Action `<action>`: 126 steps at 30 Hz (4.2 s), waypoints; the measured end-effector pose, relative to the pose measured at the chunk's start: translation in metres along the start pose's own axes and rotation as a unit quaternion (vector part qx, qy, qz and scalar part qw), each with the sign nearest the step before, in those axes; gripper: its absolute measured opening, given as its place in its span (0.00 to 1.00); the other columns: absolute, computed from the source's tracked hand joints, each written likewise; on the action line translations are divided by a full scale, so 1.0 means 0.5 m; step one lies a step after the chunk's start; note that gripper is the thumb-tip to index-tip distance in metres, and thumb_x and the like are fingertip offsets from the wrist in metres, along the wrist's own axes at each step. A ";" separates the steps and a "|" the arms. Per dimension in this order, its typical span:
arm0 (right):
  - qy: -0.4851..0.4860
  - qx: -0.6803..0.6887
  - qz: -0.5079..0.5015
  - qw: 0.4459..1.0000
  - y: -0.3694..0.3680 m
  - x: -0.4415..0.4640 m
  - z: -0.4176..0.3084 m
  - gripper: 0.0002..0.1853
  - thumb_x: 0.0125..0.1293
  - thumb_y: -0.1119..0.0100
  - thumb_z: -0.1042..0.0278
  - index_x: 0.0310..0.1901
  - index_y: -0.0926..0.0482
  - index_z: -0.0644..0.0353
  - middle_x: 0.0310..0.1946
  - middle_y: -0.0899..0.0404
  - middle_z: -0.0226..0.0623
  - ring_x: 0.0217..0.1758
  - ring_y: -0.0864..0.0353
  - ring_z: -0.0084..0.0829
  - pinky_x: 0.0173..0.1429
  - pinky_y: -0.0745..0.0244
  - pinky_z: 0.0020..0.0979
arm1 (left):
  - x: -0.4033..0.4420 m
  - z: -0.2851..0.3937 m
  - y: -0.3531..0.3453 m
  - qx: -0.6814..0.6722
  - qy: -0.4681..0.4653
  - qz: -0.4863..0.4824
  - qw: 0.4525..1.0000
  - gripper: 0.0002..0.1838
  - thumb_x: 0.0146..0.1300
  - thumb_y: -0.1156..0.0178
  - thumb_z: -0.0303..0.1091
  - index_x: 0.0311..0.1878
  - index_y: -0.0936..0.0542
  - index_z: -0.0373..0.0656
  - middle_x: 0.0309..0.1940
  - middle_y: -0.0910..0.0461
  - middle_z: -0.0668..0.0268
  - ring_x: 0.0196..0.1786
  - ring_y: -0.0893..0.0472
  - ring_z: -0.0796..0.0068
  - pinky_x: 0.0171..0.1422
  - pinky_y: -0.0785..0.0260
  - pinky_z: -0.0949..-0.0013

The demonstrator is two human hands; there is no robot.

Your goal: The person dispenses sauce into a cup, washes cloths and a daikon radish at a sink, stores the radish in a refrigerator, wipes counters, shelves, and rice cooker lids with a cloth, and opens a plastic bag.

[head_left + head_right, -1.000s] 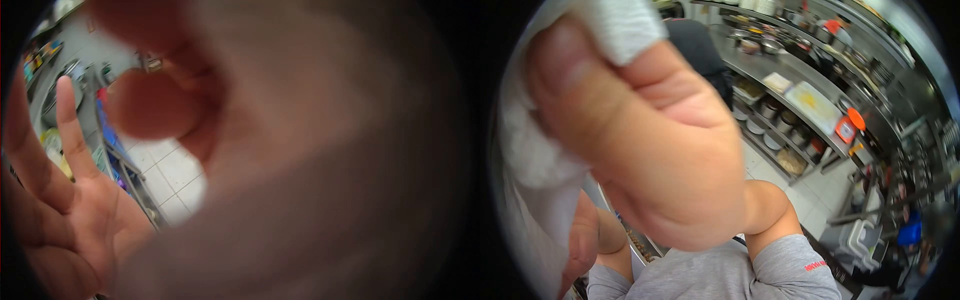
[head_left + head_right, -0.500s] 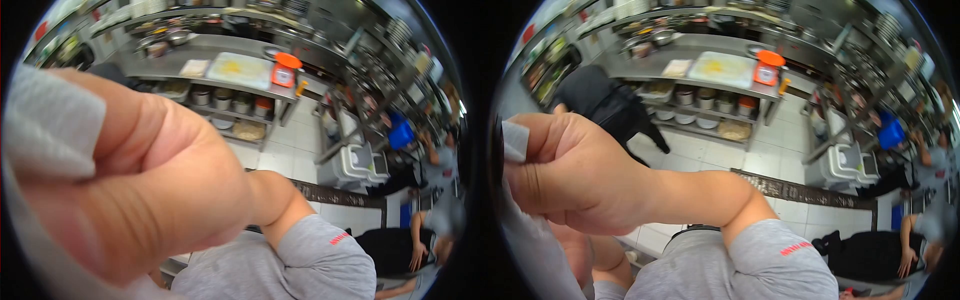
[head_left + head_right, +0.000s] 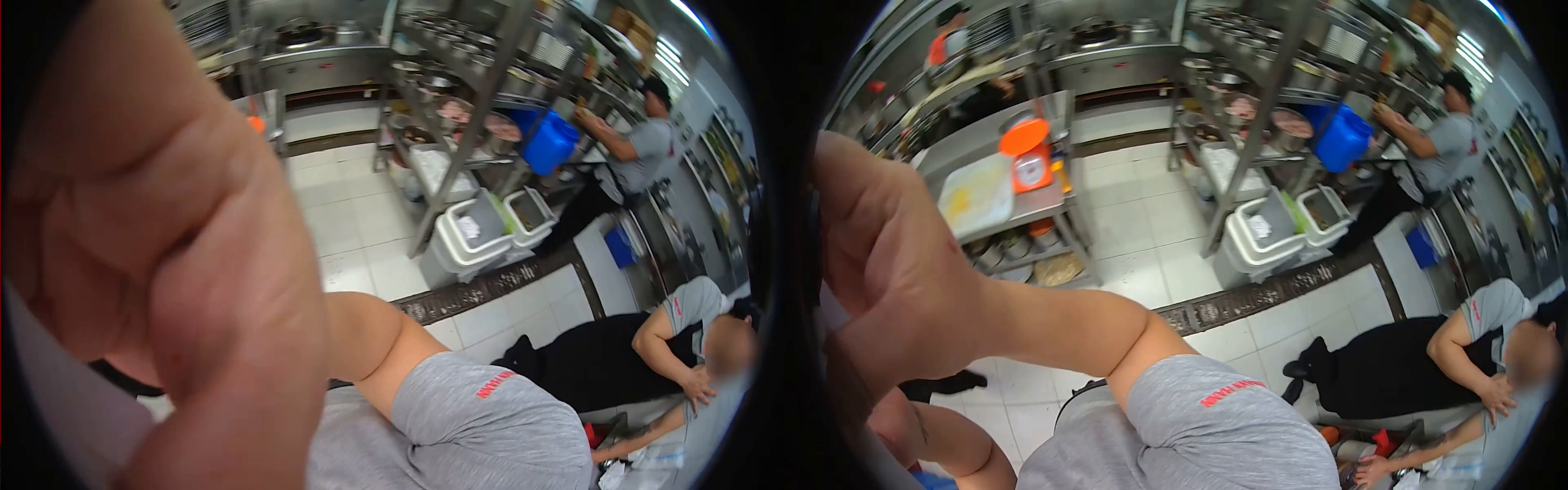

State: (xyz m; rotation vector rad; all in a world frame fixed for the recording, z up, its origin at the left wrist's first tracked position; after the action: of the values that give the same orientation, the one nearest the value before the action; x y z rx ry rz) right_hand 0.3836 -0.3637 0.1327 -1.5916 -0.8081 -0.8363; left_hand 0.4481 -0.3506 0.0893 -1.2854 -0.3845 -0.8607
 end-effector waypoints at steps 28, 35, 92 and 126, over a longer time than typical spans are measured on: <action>0.166 -0.222 -0.038 0.960 -0.117 -0.067 -0.249 0.20 0.63 0.47 0.82 0.57 0.30 0.68 0.41 0.20 0.44 0.43 0.17 0.34 0.40 0.17 0.31 | -0.056 -0.236 -0.105 -0.038 0.392 0.057 0.917 0.34 0.65 0.43 0.46 0.67 0.42 0.36 0.59 0.33 0.51 0.60 0.28 0.64 0.64 0.33 0.63; 0.227 -0.529 0.003 0.818 -0.014 -0.119 -0.396 0.20 0.64 0.52 0.80 0.59 0.30 0.67 0.43 0.19 0.48 0.43 0.16 0.40 0.43 0.16 0.35 | -0.032 -0.081 -0.088 0.074 0.313 0.082 0.943 0.38 0.63 0.42 0.51 0.68 0.43 0.37 0.62 0.35 0.48 0.63 0.30 0.60 0.66 0.34 0.59; -0.860 -0.317 -0.275 0.292 0.941 -0.810 1.064 0.19 0.56 0.35 0.68 0.50 0.20 0.60 0.34 0.17 0.36 0.34 0.18 0.28 0.37 0.23 0.31 | -1.355 0.807 0.310 0.569 0.101 0.784 0.226 0.19 0.61 0.39 0.39 0.55 0.22 0.44 0.46 0.19 0.57 0.43 0.18 0.65 0.49 0.27 0.65; -0.250 -0.471 -0.666 0.522 0.224 -0.441 3.339 0.26 0.67 0.50 0.51 0.66 0.34 0.44 0.72 0.50 0.45 0.74 0.56 0.55 0.71 0.56 0.59 | -1.703 2.187 0.205 0.530 -0.163 0.831 -0.046 0.15 0.57 0.40 0.25 0.49 0.22 0.41 0.46 0.22 0.58 0.46 0.21 0.64 0.60 0.34 0.62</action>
State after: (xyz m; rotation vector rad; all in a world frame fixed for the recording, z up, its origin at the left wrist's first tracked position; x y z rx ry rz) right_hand 0.5297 1.2485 -0.3447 -1.9449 -2.4621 -2.2429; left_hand 0.2004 0.9706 -0.2637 0.4478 0.3963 1.8429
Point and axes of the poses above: each hand's wrist, its own x-axis towards the middle knuckle, its own y-axis out of the back of the hand, z = x × y, the point moved 8 cm from there along x, towards the middle knuckle
